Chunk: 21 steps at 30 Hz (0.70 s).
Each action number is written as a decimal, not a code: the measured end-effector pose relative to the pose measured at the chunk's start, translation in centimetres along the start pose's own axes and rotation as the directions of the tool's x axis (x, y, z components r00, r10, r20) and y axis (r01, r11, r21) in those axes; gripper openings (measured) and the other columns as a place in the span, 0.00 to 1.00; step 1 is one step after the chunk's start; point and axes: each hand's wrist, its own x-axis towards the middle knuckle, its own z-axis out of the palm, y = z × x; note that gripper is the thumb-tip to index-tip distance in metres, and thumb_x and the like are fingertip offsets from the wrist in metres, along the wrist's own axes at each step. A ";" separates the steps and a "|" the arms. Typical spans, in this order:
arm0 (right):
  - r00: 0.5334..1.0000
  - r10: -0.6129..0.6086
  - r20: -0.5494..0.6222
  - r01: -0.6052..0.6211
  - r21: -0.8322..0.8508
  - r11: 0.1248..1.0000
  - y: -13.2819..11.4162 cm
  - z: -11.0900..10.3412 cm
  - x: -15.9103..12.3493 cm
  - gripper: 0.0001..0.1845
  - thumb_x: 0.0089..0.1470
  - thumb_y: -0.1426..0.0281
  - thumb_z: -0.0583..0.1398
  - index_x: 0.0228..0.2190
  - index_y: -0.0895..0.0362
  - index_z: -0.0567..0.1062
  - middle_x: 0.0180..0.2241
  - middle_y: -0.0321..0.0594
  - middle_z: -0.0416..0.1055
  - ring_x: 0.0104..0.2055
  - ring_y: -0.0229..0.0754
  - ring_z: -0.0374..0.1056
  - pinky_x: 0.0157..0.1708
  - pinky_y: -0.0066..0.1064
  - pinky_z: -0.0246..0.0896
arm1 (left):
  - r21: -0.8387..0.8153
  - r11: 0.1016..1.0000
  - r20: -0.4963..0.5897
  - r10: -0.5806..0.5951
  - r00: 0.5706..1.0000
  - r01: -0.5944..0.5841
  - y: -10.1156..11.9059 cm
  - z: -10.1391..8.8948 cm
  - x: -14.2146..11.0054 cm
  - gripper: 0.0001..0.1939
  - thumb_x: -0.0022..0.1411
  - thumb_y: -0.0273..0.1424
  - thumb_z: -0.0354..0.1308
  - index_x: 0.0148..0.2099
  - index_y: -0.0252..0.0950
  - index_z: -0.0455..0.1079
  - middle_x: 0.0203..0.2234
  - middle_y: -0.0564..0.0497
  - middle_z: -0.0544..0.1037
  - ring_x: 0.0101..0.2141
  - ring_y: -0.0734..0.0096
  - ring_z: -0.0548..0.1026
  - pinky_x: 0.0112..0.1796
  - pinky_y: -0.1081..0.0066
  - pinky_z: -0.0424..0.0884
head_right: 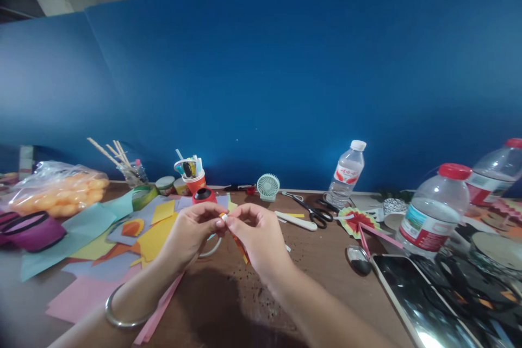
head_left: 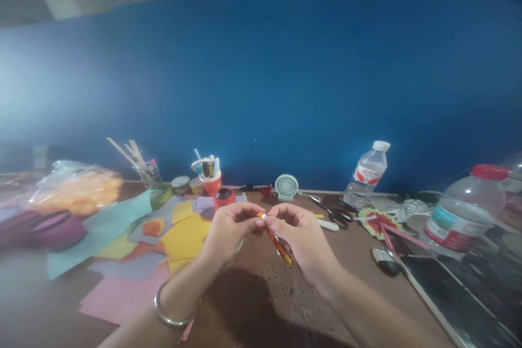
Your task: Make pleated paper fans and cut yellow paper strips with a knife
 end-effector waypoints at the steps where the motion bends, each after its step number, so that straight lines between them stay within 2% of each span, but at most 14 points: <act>1: 1.000 0.001 -0.003 -0.001 -0.005 1.000 0.0 0.0 0.0 0.09 0.42 0.66 0.62 0.22 0.59 0.69 0.12 0.27 0.59 0.13 0.27 0.47 0.13 0.20 0.42 | 0.001 1.000 0.001 -0.005 1.000 0.005 0.0 0.0 0.0 0.06 0.44 0.24 0.67 0.29 0.34 0.75 0.19 0.54 0.77 0.20 0.78 0.72 0.24 0.80 0.69; 8: 1.000 0.000 -0.022 0.000 -0.014 1.000 0.0 0.0 0.3 0.09 0.42 0.66 0.62 0.21 0.58 0.68 0.11 0.27 0.58 0.13 0.27 0.49 0.13 0.21 0.42 | 0.030 0.999 0.002 -0.017 1.000 0.017 0.0 -0.1 0.0 0.06 0.45 0.27 0.67 0.29 0.34 0.75 0.20 0.53 0.77 0.20 0.77 0.73 0.25 0.78 0.70; 21: 0.999 -0.037 0.011 0.037 -0.044 0.998 0.3 -0.3 0.1 0.09 0.44 0.66 0.61 0.21 0.59 0.68 0.15 0.32 0.64 0.13 0.28 0.51 0.13 0.21 0.42 | 0.158 0.987 -0.003 0.005 1.000 -0.004 0.8 0.2 -0.3 0.04 0.46 0.26 0.65 0.29 0.35 0.75 0.19 0.54 0.77 0.21 0.77 0.72 0.26 0.78 0.70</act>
